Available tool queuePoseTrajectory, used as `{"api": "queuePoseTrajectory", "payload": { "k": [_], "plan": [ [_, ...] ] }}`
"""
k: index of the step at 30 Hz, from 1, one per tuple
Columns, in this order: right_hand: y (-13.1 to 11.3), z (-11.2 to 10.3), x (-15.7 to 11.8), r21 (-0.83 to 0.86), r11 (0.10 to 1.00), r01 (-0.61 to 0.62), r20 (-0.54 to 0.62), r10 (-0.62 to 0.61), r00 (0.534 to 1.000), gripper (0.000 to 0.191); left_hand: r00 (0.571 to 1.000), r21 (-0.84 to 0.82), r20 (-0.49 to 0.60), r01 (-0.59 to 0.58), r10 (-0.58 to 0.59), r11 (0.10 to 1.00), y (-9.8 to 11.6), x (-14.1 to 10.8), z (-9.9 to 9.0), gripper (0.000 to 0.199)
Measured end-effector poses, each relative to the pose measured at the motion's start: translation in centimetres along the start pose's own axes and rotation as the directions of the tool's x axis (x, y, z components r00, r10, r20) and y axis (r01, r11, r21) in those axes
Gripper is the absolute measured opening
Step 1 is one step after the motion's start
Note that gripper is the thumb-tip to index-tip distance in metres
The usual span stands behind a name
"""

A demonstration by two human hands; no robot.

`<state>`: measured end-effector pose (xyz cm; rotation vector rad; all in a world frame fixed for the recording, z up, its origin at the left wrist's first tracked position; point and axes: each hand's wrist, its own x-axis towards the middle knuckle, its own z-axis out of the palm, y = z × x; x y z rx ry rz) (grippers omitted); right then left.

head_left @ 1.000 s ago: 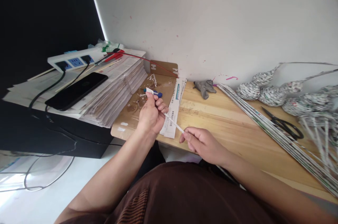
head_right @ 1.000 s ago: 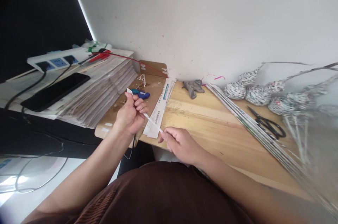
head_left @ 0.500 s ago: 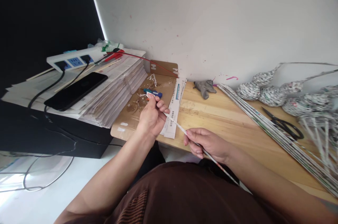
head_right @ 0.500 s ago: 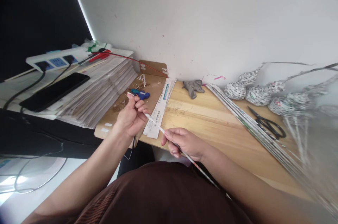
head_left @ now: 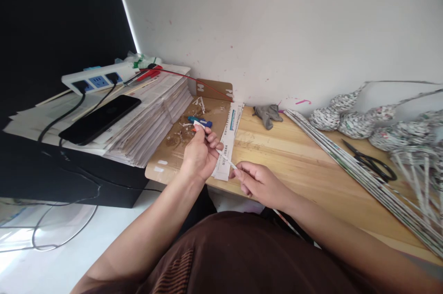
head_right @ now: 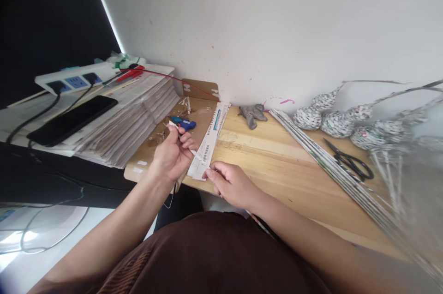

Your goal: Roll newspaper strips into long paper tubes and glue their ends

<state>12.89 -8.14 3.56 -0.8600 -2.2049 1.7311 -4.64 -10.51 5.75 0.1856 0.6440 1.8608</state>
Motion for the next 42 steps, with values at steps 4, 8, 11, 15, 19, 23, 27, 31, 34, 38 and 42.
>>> {"api": "queuePoseTrajectory", "payload": {
  "k": [4,8,11,15,19,23,27,31,34,38,42],
  "plan": [
    [-1.2,0.4,1.4,-0.239,0.962,0.128,-0.135,-0.164,0.977,0.029,0.999,0.069,-0.015,-0.034,0.035,0.997,-0.5,-0.3,0.1,0.033],
    [-2.1,0.7,3.1,-0.423,0.882,0.206,-0.181,-0.305,0.935,0.028,0.997,0.141,-0.024,-0.069,0.073,0.988,-0.9,-0.6,-0.1,0.034],
    [-2.3,1.0,3.6,-0.489,0.844,0.221,-0.188,-0.349,0.918,0.03,0.994,0.163,-0.037,-0.096,0.103,0.982,-1.0,-0.6,-0.4,0.033],
    [-2.3,1.3,3.6,-0.526,0.821,0.222,-0.184,-0.365,0.913,0.031,0.991,0.178,-0.047,-0.111,0.122,0.978,-1.0,-0.6,-0.8,0.032],
    [-2.2,1.3,4.1,-0.534,0.817,0.22,-0.186,-0.367,0.911,0.03,0.996,0.185,-0.031,-0.079,0.087,0.98,-1.2,-0.8,-0.8,0.033],
    [-2.1,1.1,4.3,-0.401,0.889,0.219,-0.155,-0.301,0.941,0.037,0.998,0.2,-0.055,-0.024,0.036,0.979,-1.0,-1.0,-0.6,0.033],
    [-1.4,0.8,2.4,-0.371,0.916,0.154,-0.143,-0.22,0.965,0.034,0.996,0.105,-0.034,-0.074,0.078,0.992,-0.3,-0.8,-0.8,0.03],
    [0.1,0.4,0.6,-0.302,0.946,0.117,-0.125,-0.161,0.979,0.035,0.997,0.041,-0.041,-0.06,0.062,0.997,0.1,-0.2,-1.0,0.03],
    [1.0,0.2,0.2,0.157,0.985,-0.072,0.124,0.052,0.991,0.046,0.999,0.027,-0.031,-0.034,0.035,0.999,0.1,0.1,-0.7,0.03],
    [1.2,-0.2,0.0,0.244,0.968,-0.059,0.112,0.033,0.993,0.04,0.998,0.032,-0.041,-0.04,0.041,0.999,0.2,0.1,-0.2,0.032],
    [1.2,-0.6,-0.4,0.174,0.984,-0.036,0.04,0.029,0.999,0.037,0.997,0.027,-0.054,-0.047,0.048,0.999,0.3,0.1,0.0,0.033]
  ]
}}
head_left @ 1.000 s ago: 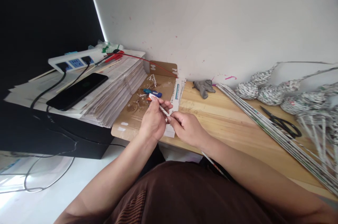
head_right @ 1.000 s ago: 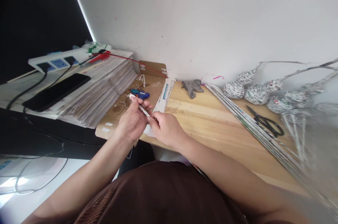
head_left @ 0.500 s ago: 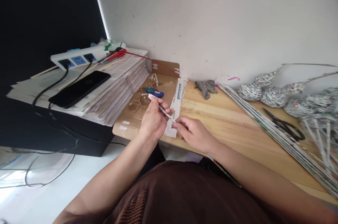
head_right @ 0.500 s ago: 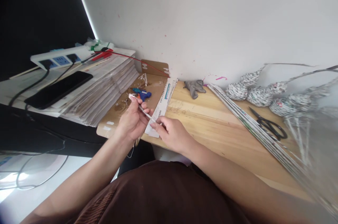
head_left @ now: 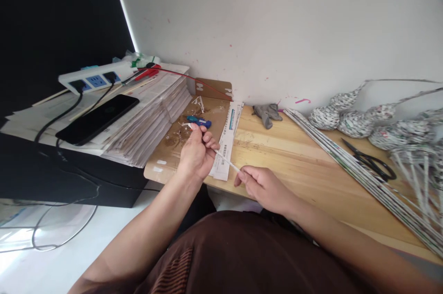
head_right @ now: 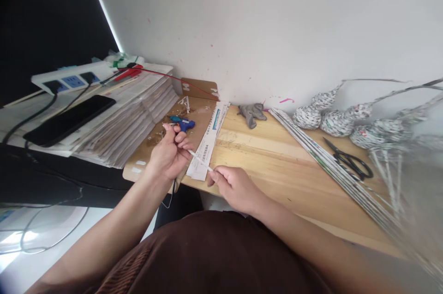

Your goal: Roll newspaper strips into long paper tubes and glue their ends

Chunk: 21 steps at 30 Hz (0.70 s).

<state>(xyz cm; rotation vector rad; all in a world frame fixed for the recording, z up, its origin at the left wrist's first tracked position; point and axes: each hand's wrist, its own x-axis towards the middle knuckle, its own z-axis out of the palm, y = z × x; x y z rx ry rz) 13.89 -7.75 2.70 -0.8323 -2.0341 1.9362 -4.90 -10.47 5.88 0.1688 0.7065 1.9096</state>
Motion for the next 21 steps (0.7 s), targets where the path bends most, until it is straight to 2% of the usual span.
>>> {"api": "queuePoseTrajectory", "payload": {
  "k": [2,3,4,7,8,9,10,12,13,15,16,17,18,21],
  "plan": [
    [0.04,-0.13,-0.04,0.143,0.984,-0.107,0.174,0.082,0.981,0.043,1.0,-0.002,0.005,0.001,-0.001,1.0,0.02,-0.01,0.04,0.032],
    [0.05,-0.17,-0.04,0.183,0.973,-0.137,0.224,0.094,0.97,0.044,1.0,-0.003,0.007,-0.002,0.002,1.0,0.03,-0.01,0.06,0.032],
    [0.05,-0.2,-0.05,0.184,0.975,-0.124,0.212,0.084,0.974,0.043,1.0,-0.004,0.007,-0.008,0.008,1.0,0.05,-0.02,0.08,0.033],
    [0.0,-0.21,-0.19,0.001,1.0,0.026,-0.038,-0.026,0.999,0.035,1.0,-0.008,0.003,-0.021,0.021,1.0,0.11,-0.05,0.15,0.034],
    [0.01,-0.22,-0.25,-0.03,0.999,0.037,-0.064,-0.039,0.997,0.035,1.0,-0.01,0.002,-0.017,0.017,1.0,0.12,-0.07,0.18,0.034],
    [0.04,-0.24,-0.32,-0.004,1.0,0.017,-0.028,-0.017,0.999,0.037,1.0,-0.014,0.002,-0.009,0.009,1.0,0.12,-0.08,0.21,0.034],
    [0.08,-0.28,-0.37,0.063,0.997,-0.033,0.057,0.029,0.998,0.04,1.0,-0.017,0.005,-0.002,0.002,1.0,0.12,-0.1,0.24,0.034],
    [0.17,-0.39,-0.44,0.187,0.972,-0.14,0.22,0.097,0.971,0.044,1.0,-0.022,0.012,0.005,-0.005,1.0,0.11,-0.1,0.29,0.034],
    [0.19,-0.46,-0.46,0.194,0.971,-0.142,0.224,0.097,0.97,0.043,1.0,-0.023,0.014,0.002,-0.002,1.0,0.1,-0.09,0.3,0.034],
    [0.15,-0.54,-0.5,0.081,0.996,-0.045,0.075,0.039,0.996,0.037,1.0,-0.021,0.007,-0.007,0.007,1.0,0.08,-0.04,0.29,0.034],
    [0.11,-0.56,-0.5,0.006,1.0,0.001,-0.01,-0.001,1.0,0.035,1.0,-0.019,-0.001,-0.008,0.008,1.0,0.07,-0.02,0.27,0.034],
    [0.08,-0.56,-0.49,-0.031,0.999,0.02,-0.047,-0.022,0.999,0.034,1.0,-0.018,-0.008,-0.006,0.006,1.0,0.05,0.01,0.24,0.034],
    [0.07,-0.54,-0.46,-0.011,1.0,0.01,-0.026,-0.01,1.0,0.035,1.0,-0.019,-0.014,-0.002,0.002,1.0,0.04,0.03,0.22,0.034],
    [0.08,-0.43,-0.29,0.18,0.977,-0.114,0.191,0.079,0.978,0.042,1.0,-0.025,-0.016,0.007,-0.007,1.0,0.02,0.07,0.17,0.034]
  ]
}}
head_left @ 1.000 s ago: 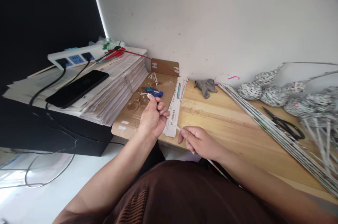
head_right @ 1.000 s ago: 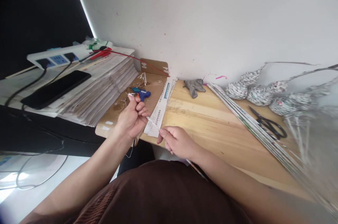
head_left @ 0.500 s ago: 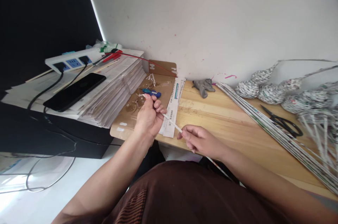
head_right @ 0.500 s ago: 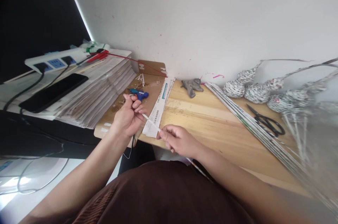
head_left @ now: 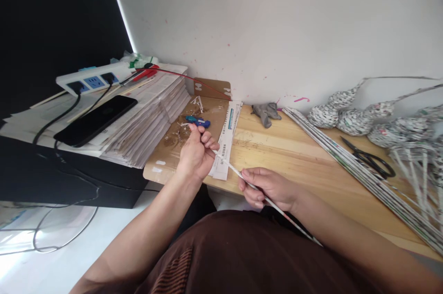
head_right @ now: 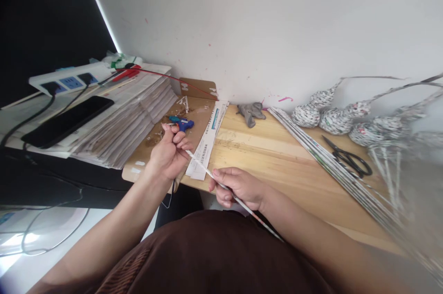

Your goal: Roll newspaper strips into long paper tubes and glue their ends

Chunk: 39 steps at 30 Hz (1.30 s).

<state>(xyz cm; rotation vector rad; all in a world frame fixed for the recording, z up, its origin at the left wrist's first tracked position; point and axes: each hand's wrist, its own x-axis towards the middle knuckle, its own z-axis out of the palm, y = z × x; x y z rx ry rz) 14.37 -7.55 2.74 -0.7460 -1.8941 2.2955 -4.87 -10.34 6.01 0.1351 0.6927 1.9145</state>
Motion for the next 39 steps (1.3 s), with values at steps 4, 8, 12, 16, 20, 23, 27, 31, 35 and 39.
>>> {"api": "queuePoseTrajectory", "payload": {
  "k": [4,8,12,16,20,23,27,31,35,39],
  "plan": [
    [-0.1,0.3,0.2,-0.275,0.955,0.113,-0.195,-0.171,0.966,0.035,0.999,0.017,0.003,-0.034,0.034,0.999,0.0,0.0,0.0,0.034],
    [-0.1,0.6,0.6,-0.231,0.965,0.126,-0.169,-0.167,0.971,0.038,0.999,0.018,0.007,-0.041,0.041,0.999,-0.2,-0.1,-0.1,0.035],
    [-0.1,0.6,0.9,-0.058,0.996,0.066,-0.064,-0.07,0.996,0.04,0.998,0.025,0.026,-0.053,0.052,0.998,-0.2,0.0,-0.1,0.035],
    [0.0,0.6,0.9,-0.211,0.969,0.131,-0.23,-0.179,0.957,0.034,0.997,0.036,0.024,-0.071,0.07,0.997,-0.2,0.1,-0.2,0.035],
    [-0.1,0.6,1.1,0.076,0.997,0.029,0.011,-0.03,0.999,0.044,0.998,0.029,0.026,-0.06,0.059,0.998,0.0,0.0,-0.1,0.035],
    [-0.4,0.8,1.0,-0.14,0.98,0.144,-0.163,-0.166,0.972,0.034,0.997,0.031,0.016,-0.081,0.08,0.996,0.1,0.0,-0.1,0.034],
    [-0.5,0.8,1.0,-0.098,0.991,0.087,-0.134,-0.1,0.986,0.035,0.996,0.044,0.011,-0.087,0.087,0.995,0.2,0.0,-0.1,0.034],
    [-0.4,0.8,1.3,0.033,0.999,0.031,-0.007,-0.03,1.0,0.038,0.995,0.047,0.018,-0.098,0.097,0.994,0.1,0.0,-0.1,0.034],
    [-0.5,1.0,1.5,-0.256,0.951,0.172,-0.25,-0.237,0.939,0.03,0.993,0.056,-0.006,-0.12,0.12,0.991,0.2,0.0,0.0,0.034],
    [-0.4,1.0,1.8,0.055,0.998,0.035,0.038,-0.037,0.999,0.042,0.993,0.06,-0.001,-0.121,0.121,0.991,0.2,-0.1,0.0,0.034]
  ]
}}
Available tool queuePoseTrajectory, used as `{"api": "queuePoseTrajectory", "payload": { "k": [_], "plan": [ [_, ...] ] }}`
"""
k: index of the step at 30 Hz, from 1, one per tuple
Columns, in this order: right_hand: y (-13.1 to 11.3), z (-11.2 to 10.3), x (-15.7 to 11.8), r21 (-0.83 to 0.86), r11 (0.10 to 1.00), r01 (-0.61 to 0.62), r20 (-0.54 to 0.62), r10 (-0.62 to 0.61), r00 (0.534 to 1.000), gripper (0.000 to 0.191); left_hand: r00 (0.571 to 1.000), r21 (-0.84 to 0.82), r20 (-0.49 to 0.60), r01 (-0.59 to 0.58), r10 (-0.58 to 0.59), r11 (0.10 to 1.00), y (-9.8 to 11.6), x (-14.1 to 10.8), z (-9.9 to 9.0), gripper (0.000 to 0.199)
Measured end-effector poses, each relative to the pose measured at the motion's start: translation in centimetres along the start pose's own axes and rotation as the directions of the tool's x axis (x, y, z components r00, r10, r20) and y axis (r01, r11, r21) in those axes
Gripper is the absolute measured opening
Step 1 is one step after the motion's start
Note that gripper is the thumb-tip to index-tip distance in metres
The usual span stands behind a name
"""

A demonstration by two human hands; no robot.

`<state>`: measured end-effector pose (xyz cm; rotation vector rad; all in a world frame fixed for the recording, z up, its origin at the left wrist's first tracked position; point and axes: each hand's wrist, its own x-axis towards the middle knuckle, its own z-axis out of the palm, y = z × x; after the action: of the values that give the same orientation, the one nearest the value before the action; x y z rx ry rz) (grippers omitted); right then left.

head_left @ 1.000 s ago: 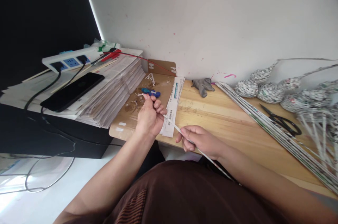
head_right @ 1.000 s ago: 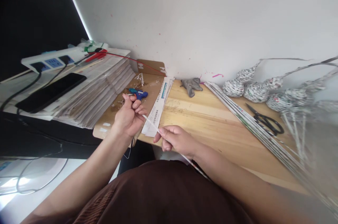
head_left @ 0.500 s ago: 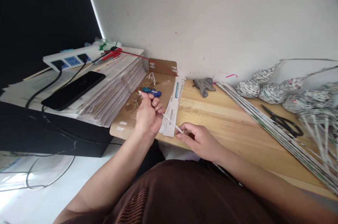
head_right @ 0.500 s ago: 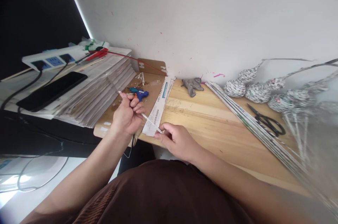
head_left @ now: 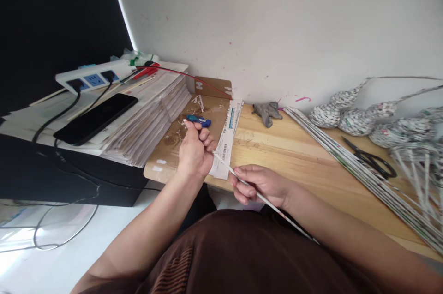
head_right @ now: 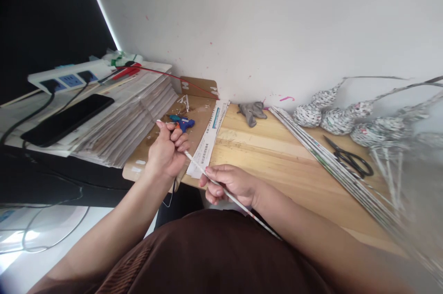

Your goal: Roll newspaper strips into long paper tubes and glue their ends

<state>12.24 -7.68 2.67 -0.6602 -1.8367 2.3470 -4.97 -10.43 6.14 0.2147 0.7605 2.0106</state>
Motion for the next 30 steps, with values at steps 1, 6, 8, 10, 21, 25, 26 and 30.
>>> {"api": "queuePoseTrajectory", "payload": {
  "k": [1,6,8,10,21,25,26,30],
  "plan": [
    [0.0,-0.02,0.07,0.027,1.0,-0.007,0.017,0.007,1.0,0.042,1.0,0.002,0.004,-0.006,0.006,1.0,0.01,0.01,0.01,0.034],
    [-0.21,0.0,-0.02,-0.236,0.968,0.09,-0.225,-0.144,0.963,0.033,0.999,0.012,-0.011,-0.035,0.035,0.999,-0.01,0.12,-0.09,0.034],
    [-0.26,-0.06,-0.07,-0.088,0.996,0.014,-0.093,-0.022,0.995,0.038,1.0,0.006,-0.016,-0.026,0.026,1.0,-0.03,0.17,-0.16,0.034],
    [-0.27,-0.14,-0.07,0.055,0.997,-0.062,0.029,0.061,0.998,0.042,1.0,-0.003,-0.009,-0.023,0.023,1.0,-0.01,0.22,-0.22,0.034],
    [-0.46,-0.03,0.55,-0.064,0.997,0.036,-0.088,-0.042,0.995,0.045,1.0,-0.034,0.004,-0.004,0.004,0.999,0.03,0.14,0.05,0.032],
    [-0.31,-0.01,0.39,-0.438,0.888,0.142,-0.282,-0.286,0.916,0.033,1.0,-0.012,-0.001,-0.026,0.026,1.0,-0.01,0.09,-0.07,0.034],
    [-0.28,-0.08,0.37,-0.42,0.896,0.142,-0.267,-0.272,0.925,0.033,1.0,-0.011,-0.002,-0.024,0.024,1.0,-0.02,0.08,-0.1,0.034],
    [-0.33,-0.47,0.49,-0.052,0.999,0.006,-0.005,-0.006,1.0,0.042,1.0,-0.044,0.015,-0.004,0.005,0.999,-0.09,0.0,-0.09,0.033]
  ]
}}
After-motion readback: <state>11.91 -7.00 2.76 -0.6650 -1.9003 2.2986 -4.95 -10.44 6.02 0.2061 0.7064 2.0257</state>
